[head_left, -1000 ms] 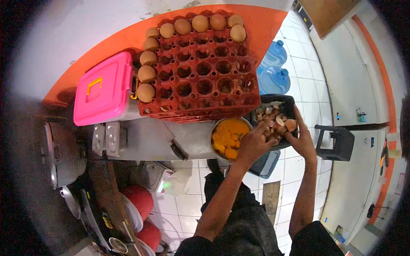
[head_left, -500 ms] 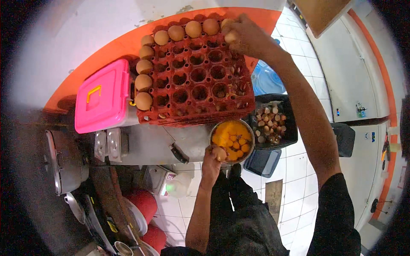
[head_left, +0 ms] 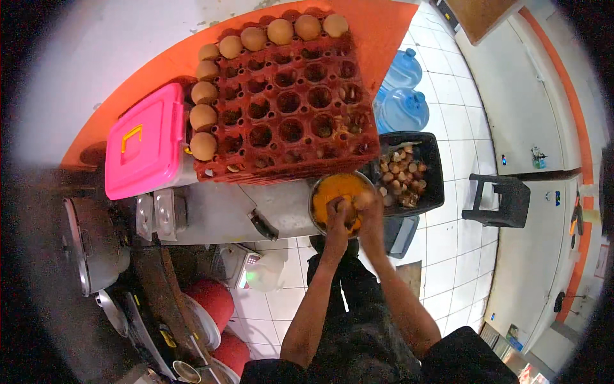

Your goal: Cracking several eggs from a crate into a metal bowl in a kitchen.

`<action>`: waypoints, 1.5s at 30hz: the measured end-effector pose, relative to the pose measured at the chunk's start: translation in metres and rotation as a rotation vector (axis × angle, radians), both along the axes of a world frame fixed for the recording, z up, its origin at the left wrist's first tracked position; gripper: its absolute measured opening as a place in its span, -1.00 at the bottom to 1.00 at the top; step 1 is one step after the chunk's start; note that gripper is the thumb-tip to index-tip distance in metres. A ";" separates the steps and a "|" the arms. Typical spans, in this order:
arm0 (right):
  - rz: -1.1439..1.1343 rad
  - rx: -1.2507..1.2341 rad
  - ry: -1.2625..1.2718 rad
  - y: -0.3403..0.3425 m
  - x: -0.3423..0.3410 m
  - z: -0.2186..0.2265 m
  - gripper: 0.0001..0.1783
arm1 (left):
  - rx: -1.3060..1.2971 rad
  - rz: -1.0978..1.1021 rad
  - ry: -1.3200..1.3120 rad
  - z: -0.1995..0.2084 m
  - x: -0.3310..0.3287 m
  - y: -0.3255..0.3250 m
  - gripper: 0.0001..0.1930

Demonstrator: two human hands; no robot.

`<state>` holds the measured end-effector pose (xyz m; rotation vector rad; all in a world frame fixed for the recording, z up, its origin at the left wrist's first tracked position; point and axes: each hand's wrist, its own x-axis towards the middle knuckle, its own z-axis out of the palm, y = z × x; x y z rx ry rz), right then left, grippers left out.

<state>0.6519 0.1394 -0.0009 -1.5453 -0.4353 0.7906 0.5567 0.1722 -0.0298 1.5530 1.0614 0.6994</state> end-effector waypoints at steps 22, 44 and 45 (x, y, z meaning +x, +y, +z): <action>0.636 -0.257 0.073 -0.002 0.019 0.014 -0.54 | -0.253 -0.090 -0.084 0.058 -0.049 0.033 -0.61; 0.783 -0.196 -0.178 0.021 0.037 0.048 -0.56 | 0.419 -0.321 0.393 0.057 -0.046 0.060 -0.55; 0.781 -0.197 -0.178 0.021 0.040 0.046 -0.56 | 0.447 -0.334 0.425 0.058 -0.044 0.061 -0.56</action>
